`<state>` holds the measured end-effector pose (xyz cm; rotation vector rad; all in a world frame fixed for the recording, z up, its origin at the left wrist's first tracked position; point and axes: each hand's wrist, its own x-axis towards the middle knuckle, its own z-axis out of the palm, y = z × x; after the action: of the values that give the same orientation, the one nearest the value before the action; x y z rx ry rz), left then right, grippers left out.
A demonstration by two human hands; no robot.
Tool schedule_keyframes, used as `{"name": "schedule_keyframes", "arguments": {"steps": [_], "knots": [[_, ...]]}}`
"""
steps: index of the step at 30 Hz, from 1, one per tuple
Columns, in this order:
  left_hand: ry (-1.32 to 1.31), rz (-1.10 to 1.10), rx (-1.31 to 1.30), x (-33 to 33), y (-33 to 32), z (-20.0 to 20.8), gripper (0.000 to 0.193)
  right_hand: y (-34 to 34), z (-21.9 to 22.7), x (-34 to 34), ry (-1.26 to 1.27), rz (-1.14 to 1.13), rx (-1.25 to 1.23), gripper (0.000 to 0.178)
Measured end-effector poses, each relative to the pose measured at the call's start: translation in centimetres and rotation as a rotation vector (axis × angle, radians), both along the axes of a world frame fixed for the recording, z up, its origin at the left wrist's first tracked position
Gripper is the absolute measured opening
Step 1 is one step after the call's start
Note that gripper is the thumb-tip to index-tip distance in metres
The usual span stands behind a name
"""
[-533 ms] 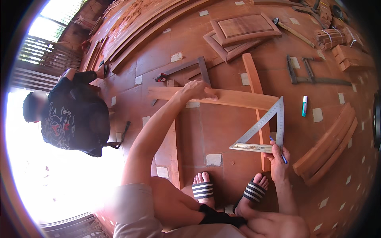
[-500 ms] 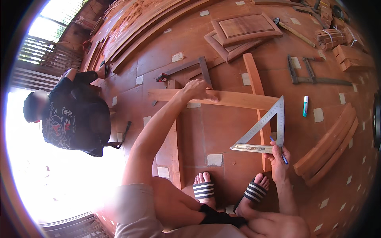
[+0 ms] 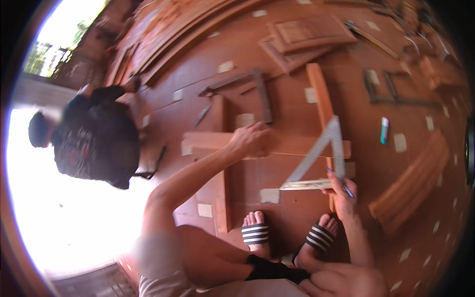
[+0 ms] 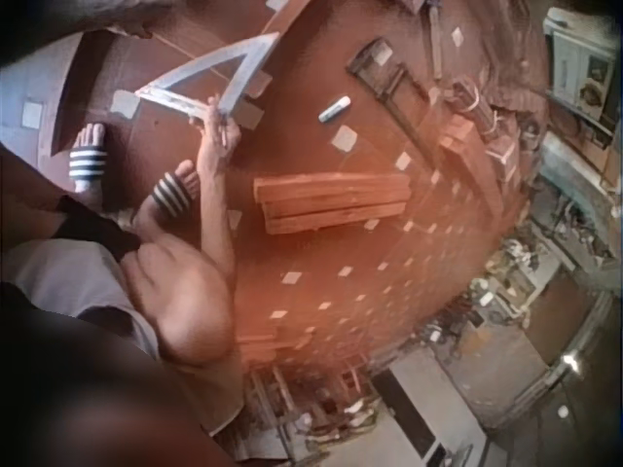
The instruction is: The person measures and marks wooden planks with a square and pen, then uses a bandsaw to cut the marked pieces. The person stacks the cut planks on the floor.
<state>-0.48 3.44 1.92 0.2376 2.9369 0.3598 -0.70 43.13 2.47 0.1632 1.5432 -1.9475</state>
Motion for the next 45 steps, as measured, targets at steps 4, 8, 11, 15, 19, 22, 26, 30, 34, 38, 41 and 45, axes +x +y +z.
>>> {"name": "schedule_keyframes", "arguments": {"steps": [4, 8, 11, 15, 19, 22, 26, 30, 34, 38, 41, 45], "knots": [[-0.179, 0.055, -0.098, 2.3, 1.3, 0.1, 0.069, -1.6, -1.3, 0.1, -0.147, -0.008, -0.117, 0.041], [-0.274, -0.052, 0.06, 1.3, 1.0, 1.6, 0.072, -3.2, -3.6, -0.1, -0.199, 0.025, -0.167, 0.035], [-0.238, -0.062, 0.304, -0.1, 1.4, 2.8, 0.074, -4.1, -5.1, -0.5, -0.241, -0.065, -0.244, 0.029], [-0.007, -0.149, 0.252, -0.1, 6.2, 2.6, 0.073, -5.3, -6.3, -0.8, -0.332, -0.244, -0.343, 0.026], [0.133, -0.245, 0.156, 0.2, 11.4, 0.4, 0.066, -5.2, -5.9, -0.3, -0.344, -0.293, -0.391, 0.024], [0.213, -0.259, 0.236, 0.0, 12.9, -0.7, 0.052, -4.0, -4.6, 0.6, -0.325, -0.233, -0.27, 0.032], [0.187, -0.207, 0.347, -0.1, 13.7, -1.2, 0.049, -1.9, -2.8, 1.6, -0.327, -0.197, -0.171, 0.043], [0.161, -0.17, 0.416, -0.5, 14.8, -1.8, 0.046, -0.1, -2.0, 2.3, -0.331, -0.216, -0.177, 0.045], [0.214, -0.202, 0.473, -1.3, 15.5, -2.2, 0.043, 0.7, -1.8, 2.8, -0.315, -0.233, -0.136, 0.045], [0.218, -0.197, 0.502, -1.5, 15.6, -2.2, 0.042, 1.2, -1.8, 2.7, -0.307, -0.252, -0.1, 0.043], [0.216, -0.21, 0.485, -1.4, 15.7, -1.9, 0.041, 1.5, -1.6, 2.5, -0.317, -0.268, -0.088, 0.042], [0.201, -0.198, 0.449, -1.5, 15.8, -1.4, 0.04, 1.9, -1.1, 2.4, -0.274, -0.277, -0.083, 0.039]]}}
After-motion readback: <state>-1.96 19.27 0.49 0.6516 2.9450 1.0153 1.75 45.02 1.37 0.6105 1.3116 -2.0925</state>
